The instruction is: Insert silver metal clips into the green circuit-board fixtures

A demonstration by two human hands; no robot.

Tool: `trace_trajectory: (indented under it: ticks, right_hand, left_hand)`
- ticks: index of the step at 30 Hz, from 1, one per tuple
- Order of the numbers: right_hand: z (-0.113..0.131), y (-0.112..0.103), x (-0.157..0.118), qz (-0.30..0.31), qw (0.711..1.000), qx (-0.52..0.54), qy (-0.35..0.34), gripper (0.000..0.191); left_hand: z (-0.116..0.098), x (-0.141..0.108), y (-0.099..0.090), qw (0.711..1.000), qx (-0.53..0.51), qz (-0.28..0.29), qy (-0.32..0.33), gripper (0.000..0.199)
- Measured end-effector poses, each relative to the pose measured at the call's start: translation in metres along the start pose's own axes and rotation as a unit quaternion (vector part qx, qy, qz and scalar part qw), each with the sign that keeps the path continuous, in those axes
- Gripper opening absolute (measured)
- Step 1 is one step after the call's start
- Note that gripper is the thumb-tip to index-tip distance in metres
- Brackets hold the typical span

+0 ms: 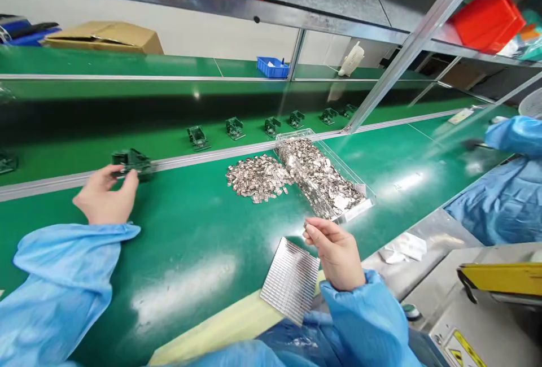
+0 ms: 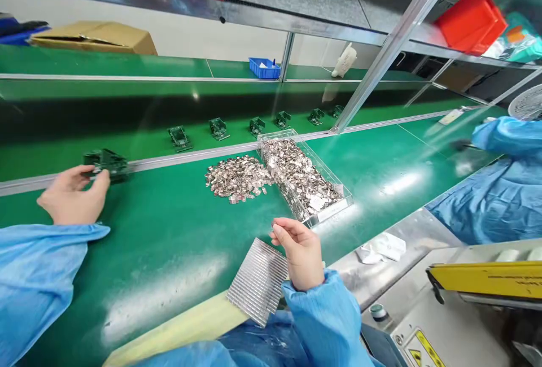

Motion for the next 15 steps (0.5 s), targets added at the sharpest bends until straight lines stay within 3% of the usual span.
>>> trace_trajectory:
  ticks: [3,7,9,12,15]
  right_hand:
    - [-0.007,-0.001,-0.007,0.012,0.999,0.032,0.02,0.032]
    - [-0.01,0.0,-0.017,0.026,0.999,-0.008,-0.019,0.027]
    - [-0.01,0.001,-0.022,0.028,0.997,-0.044,-0.056,0.023]
    - [-0.01,-0.001,-0.03,0.014,0.993,-0.081,-0.083,0.02]
    - [-0.014,-0.005,-0.038,0.002,0.996,-0.068,-0.06,0.021]
  left_hand:
    - [-0.039,-0.062,-0.018,0.997,-0.031,0.015,0.069,0.029]
    - [-0.076,-0.114,-0.037,0.981,-0.034,0.119,0.151,0.025]
    - [-0.083,-0.125,-0.042,0.969,-0.019,0.159,0.186,0.033]
    - [-0.083,-0.125,-0.04,0.949,-0.005,0.226,0.22,0.063]
    - [-0.081,-0.114,-0.03,0.902,-0.059,0.343,0.257,0.093]
Point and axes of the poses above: each hand's wrist, its own x-axis towards the middle knuckle, its own y-axis out of the palm, z = x × y, the point moved 2 cm from there along x, towards the middle knuckle, and after that the axes turned 11 degrees about y, right-handed, at the moved point
